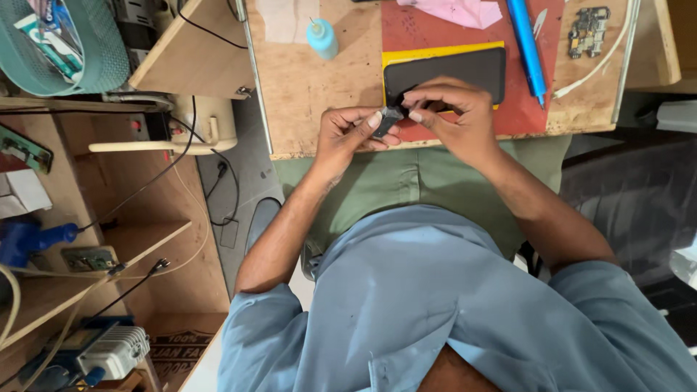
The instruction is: The person cleans a mobile phone screen using a blue solution and a cloth, then applies adhesive and fits the screen back onto the phone frame.
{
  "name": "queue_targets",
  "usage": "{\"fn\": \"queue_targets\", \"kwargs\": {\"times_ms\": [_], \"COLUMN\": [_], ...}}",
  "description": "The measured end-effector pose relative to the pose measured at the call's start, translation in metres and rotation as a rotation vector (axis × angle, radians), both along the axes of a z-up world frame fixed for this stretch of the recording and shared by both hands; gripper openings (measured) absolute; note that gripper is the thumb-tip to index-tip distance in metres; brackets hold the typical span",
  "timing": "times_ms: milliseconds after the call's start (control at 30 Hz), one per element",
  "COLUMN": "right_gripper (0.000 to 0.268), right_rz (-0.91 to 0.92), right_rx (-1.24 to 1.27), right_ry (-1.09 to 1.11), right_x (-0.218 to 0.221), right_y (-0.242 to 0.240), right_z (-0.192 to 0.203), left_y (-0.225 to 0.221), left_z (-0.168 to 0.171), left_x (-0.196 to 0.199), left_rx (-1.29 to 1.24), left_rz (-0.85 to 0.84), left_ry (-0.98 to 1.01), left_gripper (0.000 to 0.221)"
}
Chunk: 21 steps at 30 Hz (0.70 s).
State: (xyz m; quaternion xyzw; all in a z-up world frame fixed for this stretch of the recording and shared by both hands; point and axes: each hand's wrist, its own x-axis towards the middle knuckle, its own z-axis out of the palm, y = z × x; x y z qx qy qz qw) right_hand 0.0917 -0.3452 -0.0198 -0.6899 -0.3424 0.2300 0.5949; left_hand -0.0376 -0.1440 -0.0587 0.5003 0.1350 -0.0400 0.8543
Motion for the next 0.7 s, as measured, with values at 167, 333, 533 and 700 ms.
{"fn": "queue_targets", "kwargs": {"times_ms": [167,333,533,700], "right_gripper": [0.03,0.02,0.016,0.022], "right_rz": [0.002,-0.046,-0.056,-0.004], "right_rx": [0.002,0.055,0.03,0.013], "right_ry": [-0.148,-0.157,-0.072,-0.165], "right_x": [-0.008,-0.01,-0.007,-0.005], "right_y": [0.005,0.005,0.0,0.004], "right_z": [0.006,0.006,0.003,0.01], "left_y": [-0.005,-0.011,-0.014,-0.014], "left_z": [-0.003,-0.002,0.019,0.033], "left_x": [0.001,-0.001,-0.003,-0.003], "left_rx": [-0.008,0.063,0.612,0.919], "left_rz": [0.035,0.13,0.257,0.275], "left_ry": [-0.016,-0.105,-0.201,-0.34], "left_gripper": [0.026,0.029,0.038,0.04]}}
